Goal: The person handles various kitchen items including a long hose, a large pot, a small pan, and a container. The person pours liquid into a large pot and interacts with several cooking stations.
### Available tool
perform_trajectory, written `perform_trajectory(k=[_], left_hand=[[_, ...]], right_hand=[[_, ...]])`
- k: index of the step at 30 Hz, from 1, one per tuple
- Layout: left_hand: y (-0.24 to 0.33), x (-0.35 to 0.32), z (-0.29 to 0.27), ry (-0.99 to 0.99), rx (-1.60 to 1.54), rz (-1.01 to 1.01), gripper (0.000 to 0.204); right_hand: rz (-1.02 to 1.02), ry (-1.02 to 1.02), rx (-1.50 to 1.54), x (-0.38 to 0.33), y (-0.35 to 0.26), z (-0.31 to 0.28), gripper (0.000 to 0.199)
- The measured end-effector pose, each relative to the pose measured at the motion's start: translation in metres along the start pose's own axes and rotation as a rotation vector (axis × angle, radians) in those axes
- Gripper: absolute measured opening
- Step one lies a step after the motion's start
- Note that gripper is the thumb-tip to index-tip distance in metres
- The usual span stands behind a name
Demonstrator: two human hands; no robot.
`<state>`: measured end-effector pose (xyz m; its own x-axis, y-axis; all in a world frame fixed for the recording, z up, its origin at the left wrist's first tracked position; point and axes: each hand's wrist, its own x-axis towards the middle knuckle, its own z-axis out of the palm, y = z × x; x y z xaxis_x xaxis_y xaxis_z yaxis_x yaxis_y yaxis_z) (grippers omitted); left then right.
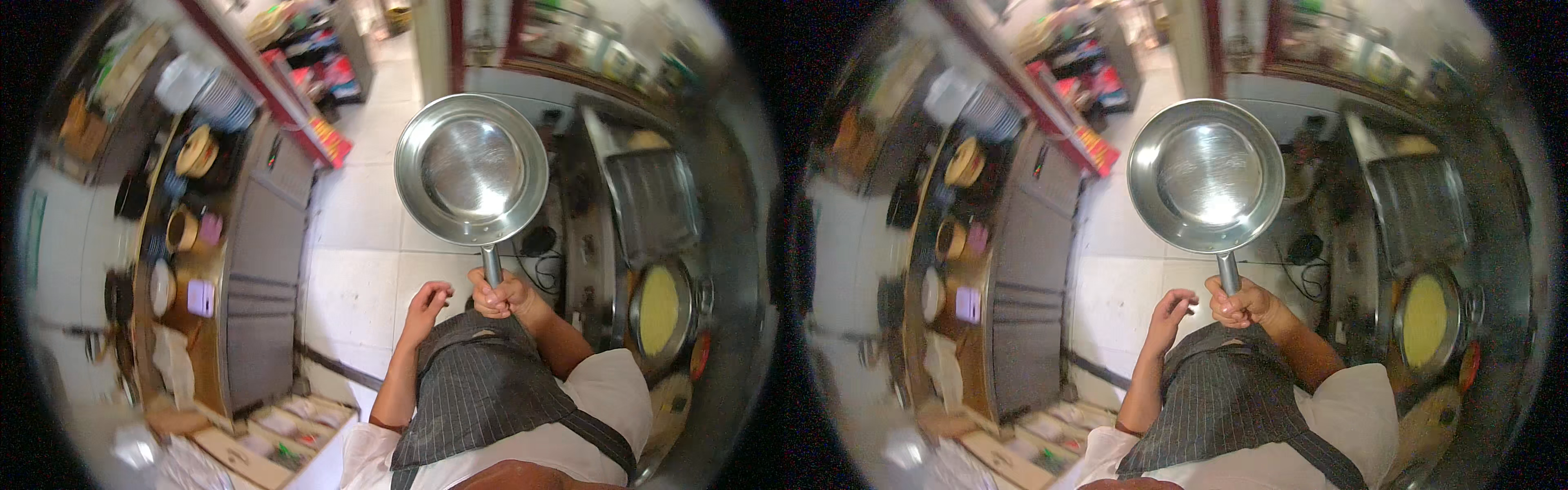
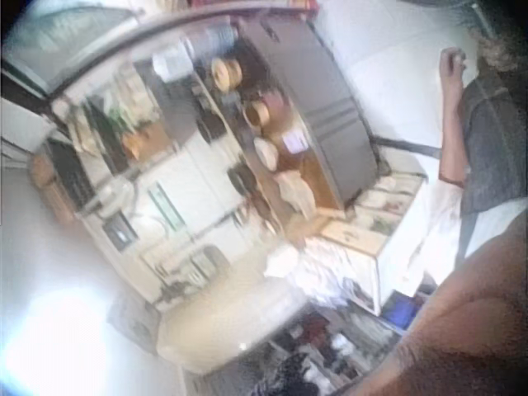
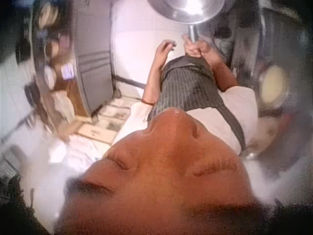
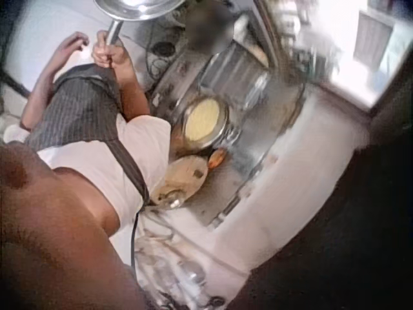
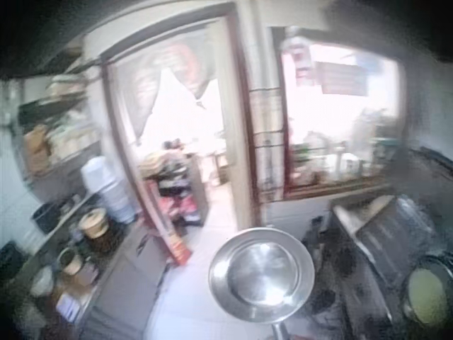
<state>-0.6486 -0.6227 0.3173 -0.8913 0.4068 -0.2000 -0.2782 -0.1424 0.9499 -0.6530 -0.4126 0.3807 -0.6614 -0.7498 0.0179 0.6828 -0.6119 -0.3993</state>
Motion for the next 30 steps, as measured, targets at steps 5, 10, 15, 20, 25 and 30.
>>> perform_trajectory(k=[5,10,15,20,25,30], left_hand=[[0.039,-0.002,-0.062,0.082,-0.206,0.171,0.039],[0.059,0.013,-0.139,0.358,-0.101,0.103,0.021],[0.063,0.019,-0.229,0.802,-0.396,-0.004,0.019],[0.058,0.003,-0.332,1.205,-0.446,0.061,0.022],[0.074,-0.044,-0.435,1.452,-0.375,0.156,0.021],[0.093,-0.099,-0.595,1.573,-0.219,0.297,0.017]], right_hand=[[0.308,-0.126,0.008,0.117,0.043,-0.012,0.017],[0.590,-0.239,0.064,0.226,0.082,-0.057,0.023],[0.879,-0.032,-0.591,0.348,0.080,-0.034,0.023],[0.761,-0.267,-0.967,0.463,0.094,-0.052,0.020],[0.680,-0.157,-1.077,0.554,0.086,-0.076,0.017],[0.685,0.079,-1.213,0.613,0.098,-0.125,0.016]])
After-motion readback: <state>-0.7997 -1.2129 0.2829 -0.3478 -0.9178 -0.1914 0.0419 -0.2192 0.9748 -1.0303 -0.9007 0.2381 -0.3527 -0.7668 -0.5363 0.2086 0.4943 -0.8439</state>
